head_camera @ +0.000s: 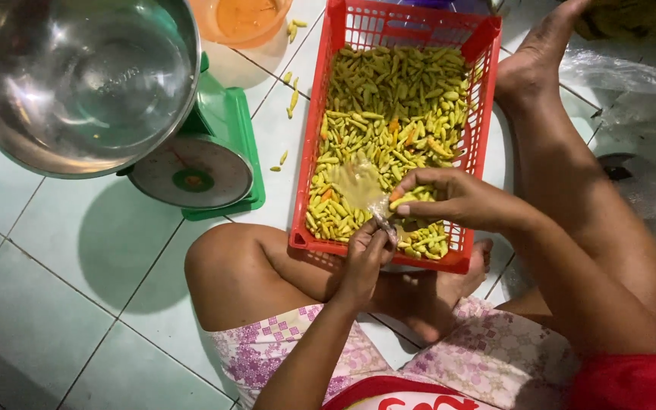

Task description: Bagging small green chilies from a plastic crate into individual plastic bags while sitting on the floor.

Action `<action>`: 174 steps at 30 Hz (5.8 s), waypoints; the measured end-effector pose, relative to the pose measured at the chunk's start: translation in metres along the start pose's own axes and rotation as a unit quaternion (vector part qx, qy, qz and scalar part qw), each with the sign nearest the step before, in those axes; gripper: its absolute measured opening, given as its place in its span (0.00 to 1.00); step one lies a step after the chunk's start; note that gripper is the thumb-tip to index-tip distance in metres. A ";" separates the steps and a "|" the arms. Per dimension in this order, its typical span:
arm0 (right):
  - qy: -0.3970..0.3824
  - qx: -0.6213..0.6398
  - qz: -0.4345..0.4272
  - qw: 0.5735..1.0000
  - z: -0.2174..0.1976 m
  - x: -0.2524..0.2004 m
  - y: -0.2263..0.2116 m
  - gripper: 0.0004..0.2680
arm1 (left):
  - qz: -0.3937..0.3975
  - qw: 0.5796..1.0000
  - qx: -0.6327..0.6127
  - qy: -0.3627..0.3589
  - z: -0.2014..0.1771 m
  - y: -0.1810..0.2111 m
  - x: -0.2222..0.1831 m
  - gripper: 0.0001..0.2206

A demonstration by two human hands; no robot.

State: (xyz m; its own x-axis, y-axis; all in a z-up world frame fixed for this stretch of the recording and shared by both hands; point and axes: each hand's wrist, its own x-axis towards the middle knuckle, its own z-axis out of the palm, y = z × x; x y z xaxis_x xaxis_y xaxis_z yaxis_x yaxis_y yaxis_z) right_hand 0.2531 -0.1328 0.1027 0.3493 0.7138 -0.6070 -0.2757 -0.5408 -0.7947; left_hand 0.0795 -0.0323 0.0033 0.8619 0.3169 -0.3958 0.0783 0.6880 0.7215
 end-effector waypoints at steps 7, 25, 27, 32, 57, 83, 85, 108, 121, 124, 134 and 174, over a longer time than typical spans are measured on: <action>-0.055 -0.116 0.000 0.992 0.012 0.005 -0.024 0.12 | -0.002 0.998 -0.060 0.004 -0.005 0.008 0.006 0.07; -0.085 -0.368 0.088 0.922 0.013 0.010 -0.082 0.17 | -0.007 0.987 -0.119 -0.106 -0.027 0.004 0.011 0.07; -0.092 -0.362 0.097 0.922 0.014 0.010 -0.082 0.17 | -0.005 0.986 -0.124 -0.109 -0.030 -0.004 0.017 0.07; -0.042 -0.436 0.099 0.893 0.032 0.001 -0.073 0.17 | -0.001 0.990 -0.087 -0.109 -0.033 -0.007 0.016 0.09; -0.007 -0.432 0.054 0.900 0.070 -0.004 -0.083 0.15 | -0.030 0.978 -0.171 -0.111 -0.040 -0.016 0.018 0.09; 0.152 -0.482 -0.249 0.826 0.016 0.107 0.126 0.16 | -0.015 0.969 -0.233 -0.086 -0.054 0.001 0.016 0.08; 0.151 -0.440 -0.202 0.862 0.002 0.083 0.097 0.15 | -0.012 0.971 -0.221 -0.089 -0.054 -0.003 0.018 0.08; 0.005 -0.197 0.099 0.975 0.042 0.007 -0.062 0.14 | -0.008 0.981 -0.159 -0.107 -0.042 0.010 0.016 0.11; 0.002 -0.427 -0.011 0.904 0.045 -0.011 -0.070 0.08 | 0.018 0.970 -0.196 -0.142 -0.043 0.005 0.015 0.11; -0.012 -0.340 -0.054 0.939 0.020 0.007 -0.054 0.06 | 0.018 0.967 -0.214 -0.135 -0.046 -0.004 0.019 0.10; 0.220 -0.435 -0.190 0.853 -0.025 0.138 -0.023 0.12 | -0.028 0.961 -0.242 -0.133 -0.046 -0.009 0.017 0.10; -0.035 -0.248 0.049 0.967 0.036 0.015 -0.045 0.12 | 0.035 0.971 -0.177 -0.153 -0.047 -0.004 0.020 0.09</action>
State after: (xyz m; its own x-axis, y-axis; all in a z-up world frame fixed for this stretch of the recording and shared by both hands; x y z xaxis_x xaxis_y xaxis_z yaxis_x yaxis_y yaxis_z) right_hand 0.2384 -0.0815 0.1297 0.2772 0.6676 -0.6910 0.1659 -0.7416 -0.6500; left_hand 0.0728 0.0022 -0.0343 0.9719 0.1993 -0.1252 -0.1170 0.8707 0.4778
